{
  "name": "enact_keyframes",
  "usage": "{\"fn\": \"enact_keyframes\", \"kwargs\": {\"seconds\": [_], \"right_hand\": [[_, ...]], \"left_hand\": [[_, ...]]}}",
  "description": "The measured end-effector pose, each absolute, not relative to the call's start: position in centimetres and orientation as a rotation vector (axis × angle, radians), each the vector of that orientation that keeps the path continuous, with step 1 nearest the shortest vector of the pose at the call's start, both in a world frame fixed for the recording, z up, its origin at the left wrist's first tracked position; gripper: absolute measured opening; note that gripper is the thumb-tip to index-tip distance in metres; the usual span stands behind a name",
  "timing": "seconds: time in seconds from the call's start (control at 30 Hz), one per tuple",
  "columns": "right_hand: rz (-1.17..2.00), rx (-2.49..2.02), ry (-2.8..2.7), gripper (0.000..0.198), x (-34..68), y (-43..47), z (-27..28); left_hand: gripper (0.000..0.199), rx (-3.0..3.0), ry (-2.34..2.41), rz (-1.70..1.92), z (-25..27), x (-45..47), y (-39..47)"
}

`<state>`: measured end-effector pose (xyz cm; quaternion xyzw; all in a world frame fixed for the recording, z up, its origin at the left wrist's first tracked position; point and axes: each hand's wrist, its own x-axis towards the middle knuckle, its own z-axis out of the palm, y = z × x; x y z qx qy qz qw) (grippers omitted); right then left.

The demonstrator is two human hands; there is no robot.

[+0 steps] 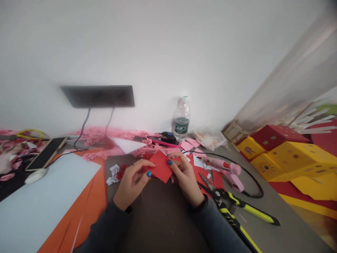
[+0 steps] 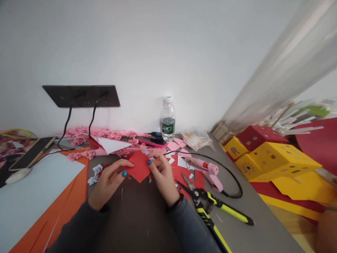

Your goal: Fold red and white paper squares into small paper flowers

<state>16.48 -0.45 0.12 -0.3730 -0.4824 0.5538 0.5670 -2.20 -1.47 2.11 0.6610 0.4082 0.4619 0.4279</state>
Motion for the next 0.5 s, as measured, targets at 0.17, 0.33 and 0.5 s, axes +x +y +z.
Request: {"fn": "enact_keyframes", "kwargs": {"seconds": [0.17, 0.33, 0.5], "right_hand": [[1.379, -0.837, -1.112, 0.024, 16.67, -0.71, -0.38], [1.263, -0.749, -1.252, 0.021, 16.44, -1.1, 0.01], [1.018, -0.836, -1.297, 0.011, 16.28, -0.63, 0.05]], "left_hand": [[0.018, 1.662, 1.076, 1.183, 2.02, -2.17, -1.31], [0.012, 1.376, 1.205, 1.304, 1.45, -1.8, -1.04], [0.007, 1.465, 1.193, 1.359, 1.38, -1.68, -0.95]]}}
